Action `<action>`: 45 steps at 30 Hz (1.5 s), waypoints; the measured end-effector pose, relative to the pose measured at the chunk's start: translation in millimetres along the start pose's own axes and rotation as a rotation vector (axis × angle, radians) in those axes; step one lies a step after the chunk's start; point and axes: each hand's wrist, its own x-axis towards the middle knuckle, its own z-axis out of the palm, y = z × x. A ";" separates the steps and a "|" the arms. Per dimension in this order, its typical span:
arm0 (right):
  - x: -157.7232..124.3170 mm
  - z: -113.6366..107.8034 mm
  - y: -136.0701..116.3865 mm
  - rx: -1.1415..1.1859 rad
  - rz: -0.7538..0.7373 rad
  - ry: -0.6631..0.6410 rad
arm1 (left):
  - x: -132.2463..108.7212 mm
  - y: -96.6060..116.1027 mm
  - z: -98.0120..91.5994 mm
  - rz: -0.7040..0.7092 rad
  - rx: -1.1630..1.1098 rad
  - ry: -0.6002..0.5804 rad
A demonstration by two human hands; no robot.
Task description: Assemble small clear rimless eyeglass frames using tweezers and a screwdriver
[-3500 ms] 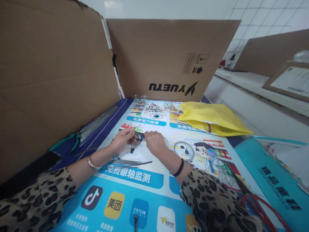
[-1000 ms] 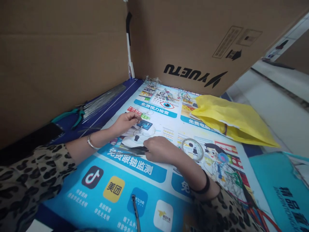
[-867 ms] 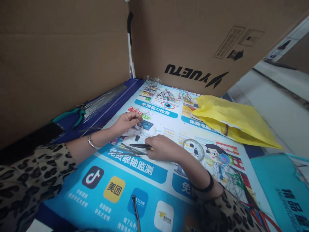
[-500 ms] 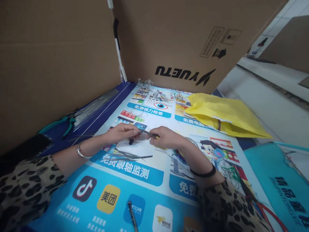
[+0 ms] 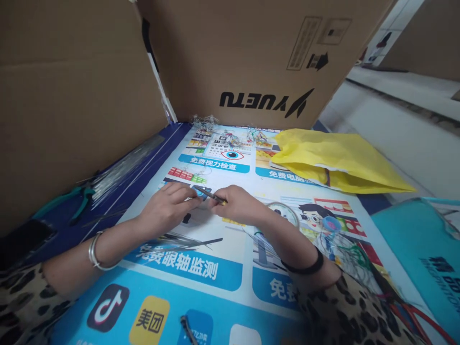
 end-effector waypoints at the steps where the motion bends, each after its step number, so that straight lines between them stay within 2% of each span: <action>1: 0.4 1.5 0.3 0.011 0.000 -0.005 | 0.4 0.5 -0.9 0.003 0.014 0.005; 5: 2.0 7.4 2.4 0.046 -0.008 -0.036 | 1.2 3.0 -4.2 0.034 0.029 -0.033; 13: 4.4 14.4 4.1 0.052 0.007 0.008 | 0.9 6.2 -7.6 0.064 0.031 0.006; 23: 4.1 22.0 -6.7 -0.290 0.009 0.202 | 0.3 6.9 -6.1 -0.007 0.100 -0.075; 35: 4.9 28.5 -5.8 -0.520 0.042 0.213 | 1.3 12.8 -8.0 -0.059 0.088 -0.196; 41: 5.0 30.3 -5.2 -0.519 0.048 0.228 | 0.7 15.7 -11.6 -0.116 0.050 -0.230; 45: 4.6 28.2 -7.2 -0.384 0.082 0.243 | -1.6 15.0 -10.2 -0.171 0.033 -0.195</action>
